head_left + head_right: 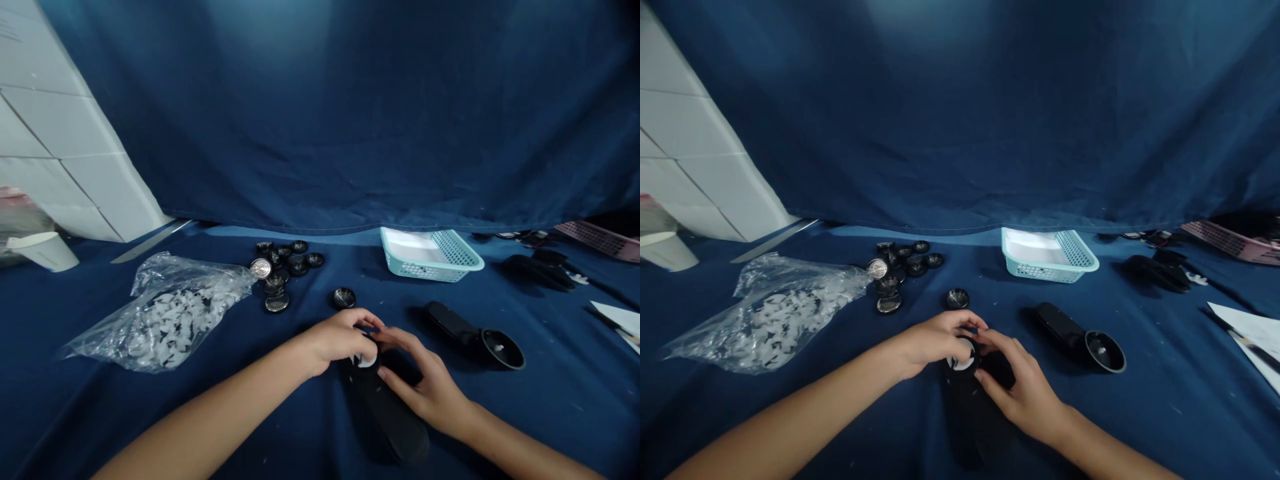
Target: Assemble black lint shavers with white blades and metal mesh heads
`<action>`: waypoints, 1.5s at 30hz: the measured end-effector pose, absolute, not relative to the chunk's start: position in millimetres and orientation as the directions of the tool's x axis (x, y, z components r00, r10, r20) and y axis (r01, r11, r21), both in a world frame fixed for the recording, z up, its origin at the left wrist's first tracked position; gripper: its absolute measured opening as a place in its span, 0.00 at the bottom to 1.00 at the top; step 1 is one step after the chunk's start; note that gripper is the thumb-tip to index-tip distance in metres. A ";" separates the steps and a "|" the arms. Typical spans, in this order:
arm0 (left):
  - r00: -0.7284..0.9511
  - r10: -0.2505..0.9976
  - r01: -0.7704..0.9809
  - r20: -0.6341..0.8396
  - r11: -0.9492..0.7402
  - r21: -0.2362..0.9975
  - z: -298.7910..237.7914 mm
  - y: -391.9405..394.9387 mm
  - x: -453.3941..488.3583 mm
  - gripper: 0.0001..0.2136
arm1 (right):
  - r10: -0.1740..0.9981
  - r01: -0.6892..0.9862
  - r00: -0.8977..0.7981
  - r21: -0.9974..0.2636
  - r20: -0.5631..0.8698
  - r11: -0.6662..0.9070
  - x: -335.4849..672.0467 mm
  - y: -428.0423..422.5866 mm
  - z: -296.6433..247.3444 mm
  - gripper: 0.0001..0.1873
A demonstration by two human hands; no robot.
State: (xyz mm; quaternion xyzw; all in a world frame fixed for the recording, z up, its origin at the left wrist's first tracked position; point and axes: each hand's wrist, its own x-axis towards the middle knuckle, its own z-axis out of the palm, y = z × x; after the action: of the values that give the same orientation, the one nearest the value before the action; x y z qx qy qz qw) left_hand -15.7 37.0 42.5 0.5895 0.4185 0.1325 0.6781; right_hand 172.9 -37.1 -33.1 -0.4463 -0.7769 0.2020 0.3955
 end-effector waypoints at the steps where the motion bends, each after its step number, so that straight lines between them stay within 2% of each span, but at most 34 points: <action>1: 0.618 0.669 0.327 -0.413 0.259 0.909 45.0 36.7 -16.7 0.26 | 0.853 0.534 -0.287 -0.667 0.436 0.520 173.1 -37.1 -33.5 0.28; 7: 0.628 0.683 0.359 -0.373 0.172 0.918 55.2 48.6 -27.7 0.29 | 0.858 0.525 -0.276 -0.679 0.434 0.513 173.2 -36.9 -36.3 0.28; 14: 0.625 0.692 0.306 -0.361 0.208 0.929 45.0 57.3 -27.9 0.27 | 0.854 0.536 -0.269 -0.668 0.445 0.517 171.6 -37.0 -35.4 0.27; 20: 0.676 0.648 0.257 -0.352 0.240 0.936 38.0 50.1 -21.2 0.23 | 0.851 0.530 -0.283 -0.667 0.442 0.523 171.7 -37.3 -33.9 0.28; 27: 0.758 0.539 0.322 -0.367 0.181 0.930 49.3 53.1 -30.8 0.30 | 0.861 0.499 -0.288 -0.702 0.418 0.508 173.4 -37.2 -36.1 0.28; 32: 0.740 0.566 0.303 -0.364 0.203 0.931 45.8 65.3 -37.9 0.31 | 0.872 0.509 -0.283 -0.707 0.400 0.490 173.4 -37.0 -37.8 0.28; 38: 0.674 0.656 0.328 -0.339 0.145 0.933 41.4 66.1 -34.8 0.29 | 0.870 0.528 -0.284 -0.692 0.402 0.492 172.4 -36.9 -35.6 0.27; 45: 0.705 0.616 0.315 -0.351 0.172 0.934 39.4 55.4 -28.4 0.29 | 0.871 0.502 -0.293 -0.712 0.394 0.491 172.3 -36.7 -36.9 0.29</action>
State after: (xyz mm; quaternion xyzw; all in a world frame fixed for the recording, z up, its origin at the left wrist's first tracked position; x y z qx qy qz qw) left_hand -28.4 55.4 39.4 0.6335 0.3672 0.1122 0.6717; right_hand 172.3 -36.7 -36.9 -0.4464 -0.7689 0.2350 0.3928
